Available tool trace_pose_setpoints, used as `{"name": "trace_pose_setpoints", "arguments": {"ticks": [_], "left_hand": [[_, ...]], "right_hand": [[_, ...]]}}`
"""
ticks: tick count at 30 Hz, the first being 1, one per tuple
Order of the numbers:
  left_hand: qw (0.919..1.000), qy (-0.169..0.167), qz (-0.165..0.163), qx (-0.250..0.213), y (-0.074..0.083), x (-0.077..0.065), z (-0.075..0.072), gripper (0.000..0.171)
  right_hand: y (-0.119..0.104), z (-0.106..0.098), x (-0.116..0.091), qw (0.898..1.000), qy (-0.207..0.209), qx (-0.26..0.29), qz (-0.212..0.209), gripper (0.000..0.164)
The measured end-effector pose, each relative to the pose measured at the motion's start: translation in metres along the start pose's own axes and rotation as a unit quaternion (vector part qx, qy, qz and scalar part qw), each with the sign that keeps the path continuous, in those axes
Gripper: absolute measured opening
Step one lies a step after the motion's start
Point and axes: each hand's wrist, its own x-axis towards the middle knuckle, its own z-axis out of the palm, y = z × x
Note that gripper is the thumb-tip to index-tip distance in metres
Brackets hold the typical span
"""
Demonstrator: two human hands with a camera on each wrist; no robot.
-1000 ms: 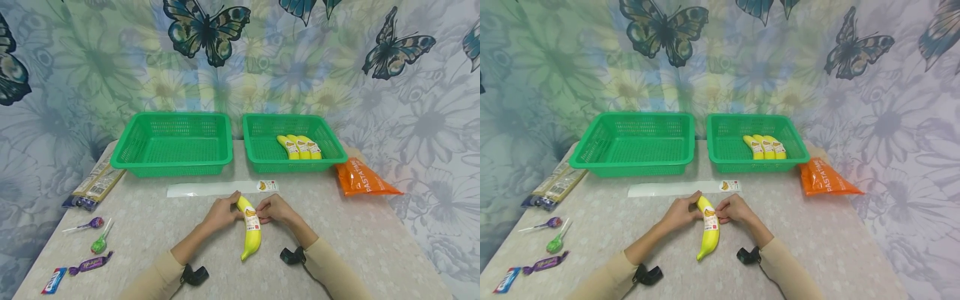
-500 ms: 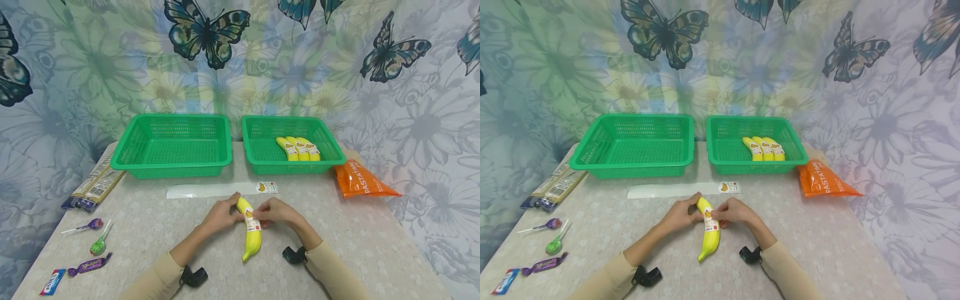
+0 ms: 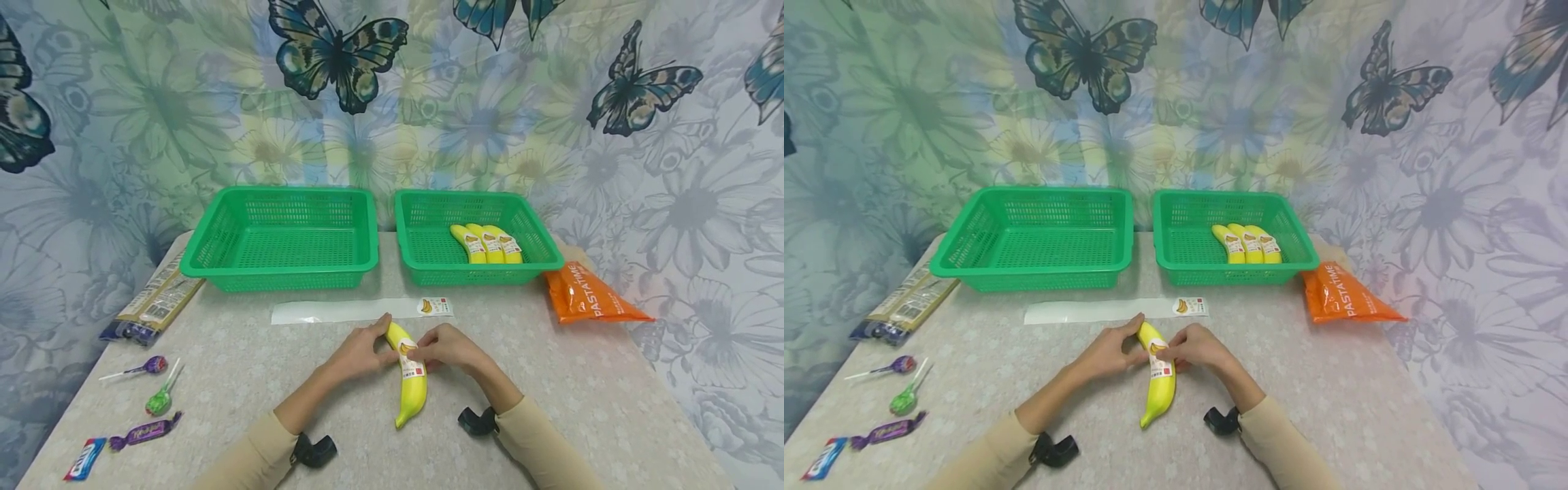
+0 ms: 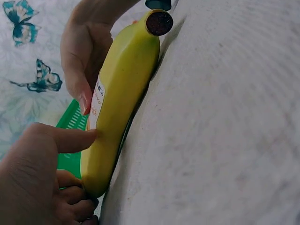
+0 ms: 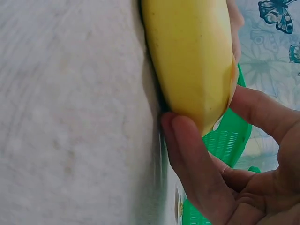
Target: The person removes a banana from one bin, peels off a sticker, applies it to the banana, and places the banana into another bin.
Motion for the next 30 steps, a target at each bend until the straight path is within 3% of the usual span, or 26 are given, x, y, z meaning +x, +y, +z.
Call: {"name": "trace_pose_setpoints", "arguments": {"ticks": [8, 13, 17, 20, 27, 30], "left_hand": [[0.9996, 0.002, 0.003, 0.026, 0.013, 0.013, -0.010, 0.083], [0.9988, 0.027, 0.023, 0.035, 0.030, 0.037, -0.023, 0.089], [0.9986, 0.046, 0.022, 0.009, 0.042, 0.061, -0.031, 0.096], [0.9979, 0.061, 0.015, -0.013, 0.046, 0.080, -0.034, 0.101], [0.9957, 0.069, -0.049, -0.037, 0.048, 0.119, -0.035, 0.107], [0.9945, 0.074, -0.063, -0.039, 0.048, 0.134, -0.036, 0.107]], "right_hand": [[0.003, -0.003, 0.001, 1.000, 0.003, 0.015, 0.007, 0.033], [0.003, -0.004, 0.002, 1.000, -0.002, 0.031, 0.001, 0.032], [0.003, -0.004, 0.002, 0.999, -0.008, 0.035, -0.004, 0.031], [0.003, -0.004, 0.002, 1.000, -0.009, 0.027, -0.003, 0.031], [0.003, -0.002, 0.000, 1.000, -0.022, 0.014, -0.012, 0.032], [0.004, -0.002, 0.000, 0.999, -0.025, 0.007, -0.019, 0.032]]}}
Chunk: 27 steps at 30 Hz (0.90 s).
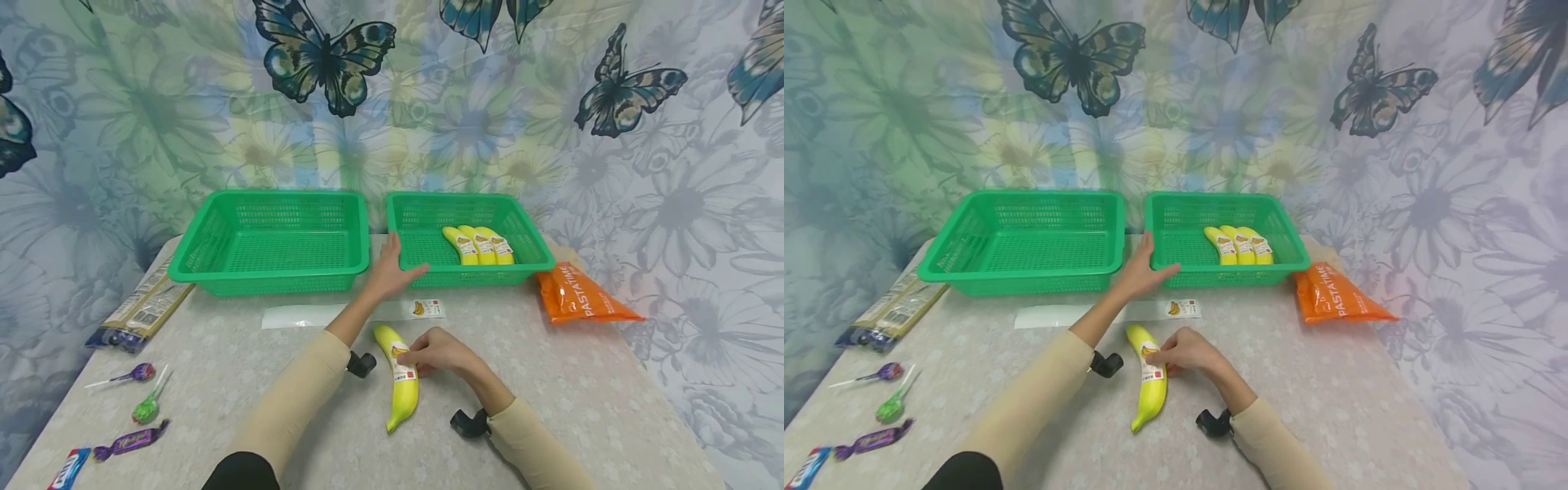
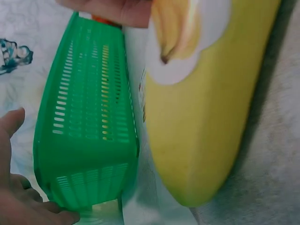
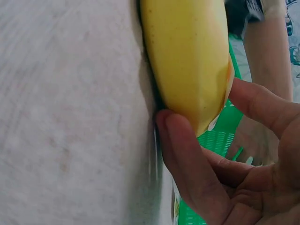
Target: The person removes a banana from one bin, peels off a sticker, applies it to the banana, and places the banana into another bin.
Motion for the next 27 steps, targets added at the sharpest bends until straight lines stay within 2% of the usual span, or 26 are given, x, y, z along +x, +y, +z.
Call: {"name": "trace_pose_setpoints", "arguments": {"ticks": [4, 9, 14, 21, 27], "left_hand": [[1.0000, 0.009, 0.001, 0.000, 0.000, 0.014, 0.000, 0.105], [0.9998, 0.016, 0.004, 0.007, -0.001, 0.021, 0.002, 0.102], [0.9999, 0.013, 0.003, -0.005, -0.003, 0.023, 0.009, 0.101], [0.9996, 0.017, -0.004, -0.022, -0.004, 0.024, 0.011, 0.115], [0.9991, 0.018, -0.007, -0.039, -0.007, 0.026, 0.012, 0.118]], "right_hand": [[0.000, 0.003, 0.000, 1.000, 0.006, -0.008, -0.003, 0.030], [-0.001, 0.005, 0.000, 1.000, 0.014, -0.015, 0.000, 0.029], [-0.001, 0.005, 0.001, 1.000, 0.017, -0.007, -0.004, 0.028], [0.000, 0.005, 0.002, 1.000, 0.013, 0.005, -0.006, 0.027], [0.002, 0.004, 0.004, 1.000, 0.009, 0.020, -0.001, 0.028]]}}
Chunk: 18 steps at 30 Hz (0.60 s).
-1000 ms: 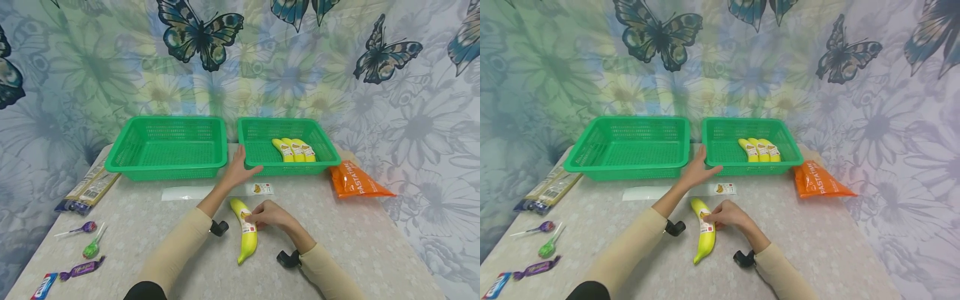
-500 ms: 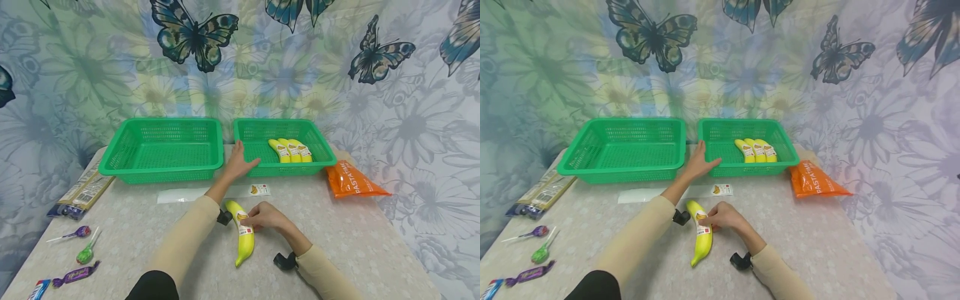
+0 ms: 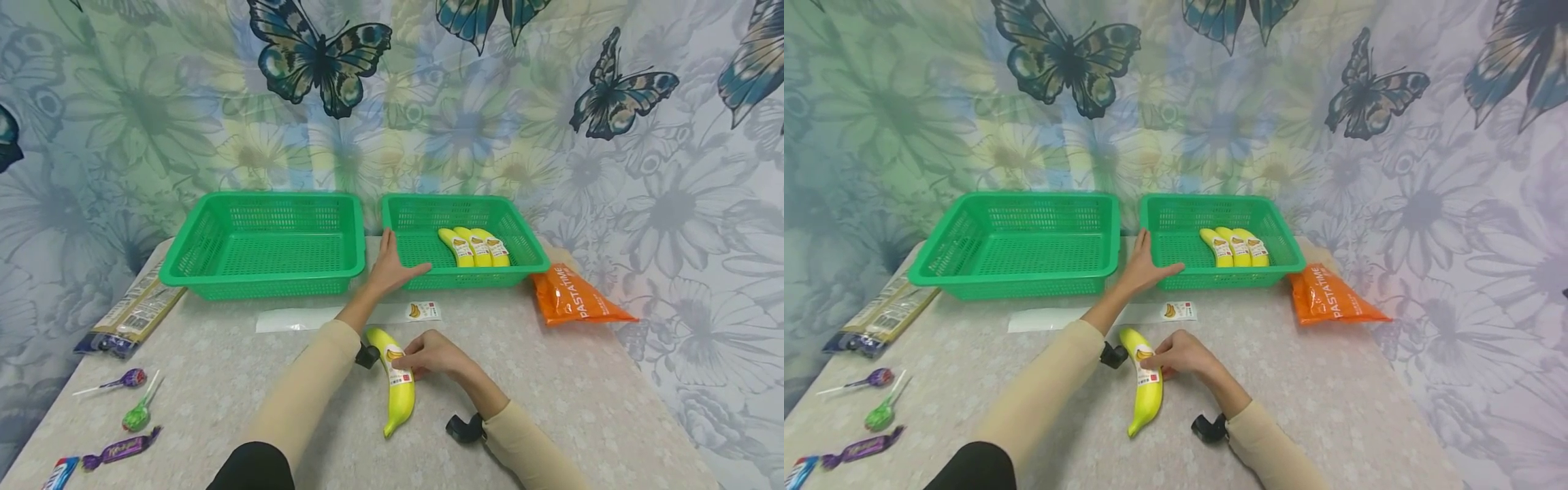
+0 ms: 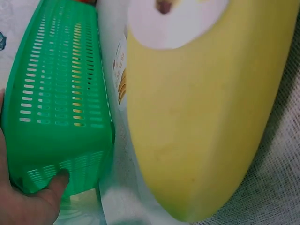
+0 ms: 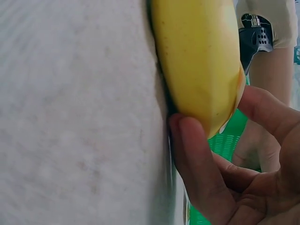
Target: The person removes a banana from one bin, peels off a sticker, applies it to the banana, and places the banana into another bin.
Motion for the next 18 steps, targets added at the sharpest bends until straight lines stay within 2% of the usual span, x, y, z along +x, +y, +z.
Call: {"name": "trace_pose_setpoints", "arguments": {"ticks": [10, 18], "left_hand": [[0.9997, 0.000, -0.005, -0.024, 0.001, -0.002, -0.001, 0.119], [0.9997, 0.017, -0.004, -0.018, -0.001, -0.002, 0.002, 0.118]], "right_hand": [[0.001, -0.004, 0.002, 1.000, 0.007, 0.006, 0.000, 0.030], [-0.002, -0.029, -0.012, 1.000, 0.030, -0.002, 0.006, 0.034]]}}
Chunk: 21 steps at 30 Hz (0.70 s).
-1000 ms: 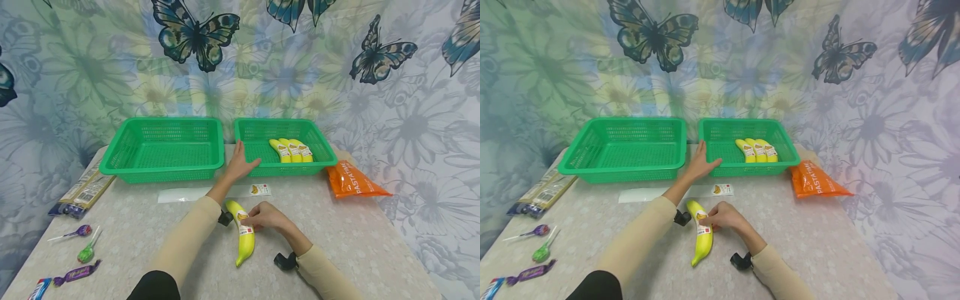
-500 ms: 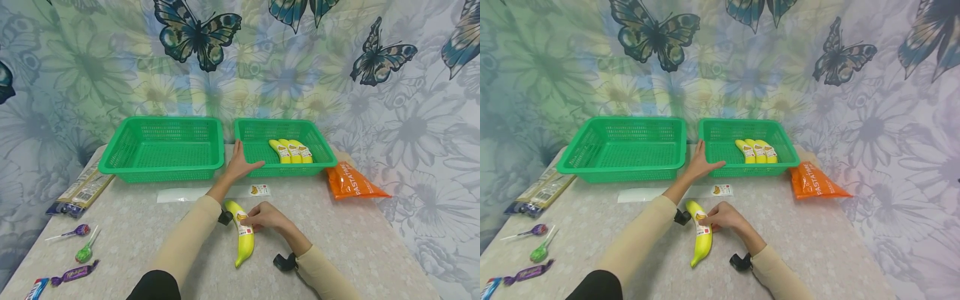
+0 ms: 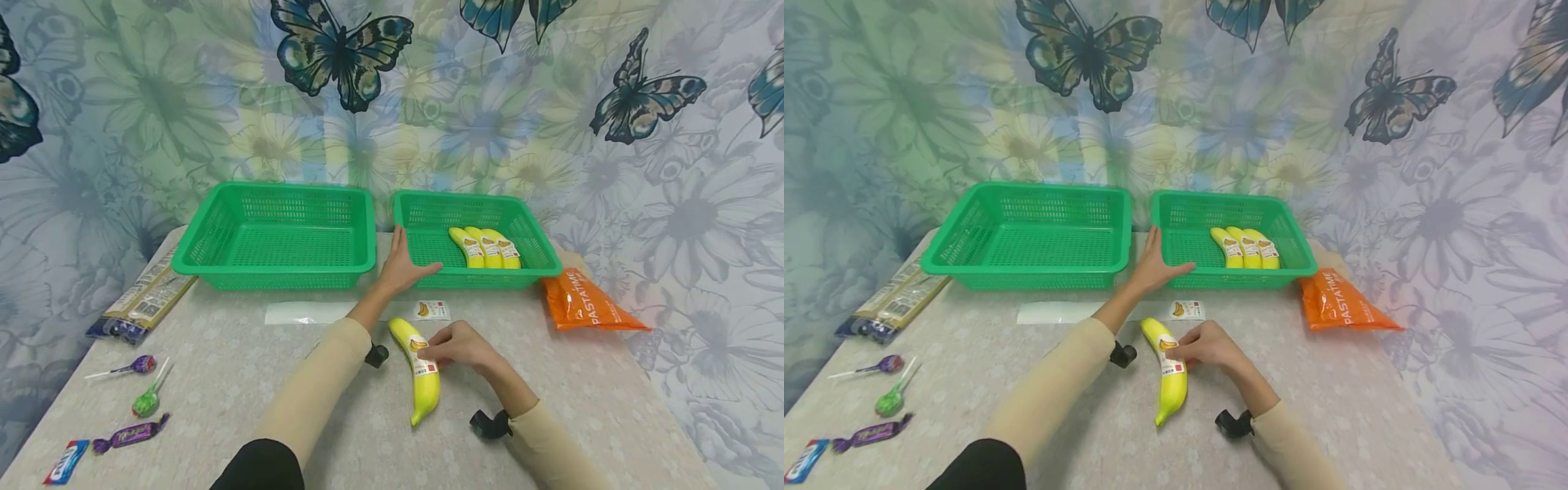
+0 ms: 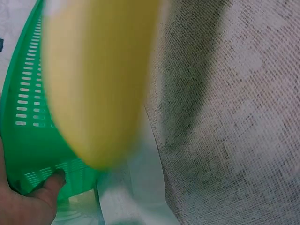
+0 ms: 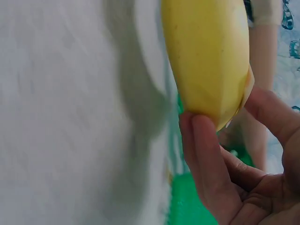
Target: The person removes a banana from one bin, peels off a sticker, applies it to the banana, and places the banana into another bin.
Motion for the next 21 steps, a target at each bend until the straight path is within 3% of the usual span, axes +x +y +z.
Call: {"name": "trace_pose_setpoints", "arguments": {"ticks": [7, 13, 21], "left_hand": [[0.9999, -0.005, -0.003, -0.015, -0.001, 0.000, -0.001, 0.118], [0.9997, -0.005, -0.001, -0.023, -0.002, 0.002, -0.002, 0.118], [0.9997, -0.001, -0.004, -0.025, -0.003, 0.001, -0.001, 0.121]], "right_hand": [[-0.013, -0.045, -0.016, 1.000, 0.007, -0.023, 0.004, 0.043], [-0.036, -0.084, -0.024, 0.999, -0.015, -0.044, -0.013, 0.052], [-0.075, -0.138, -0.013, 0.996, -0.009, -0.086, -0.017, 0.061]]}}
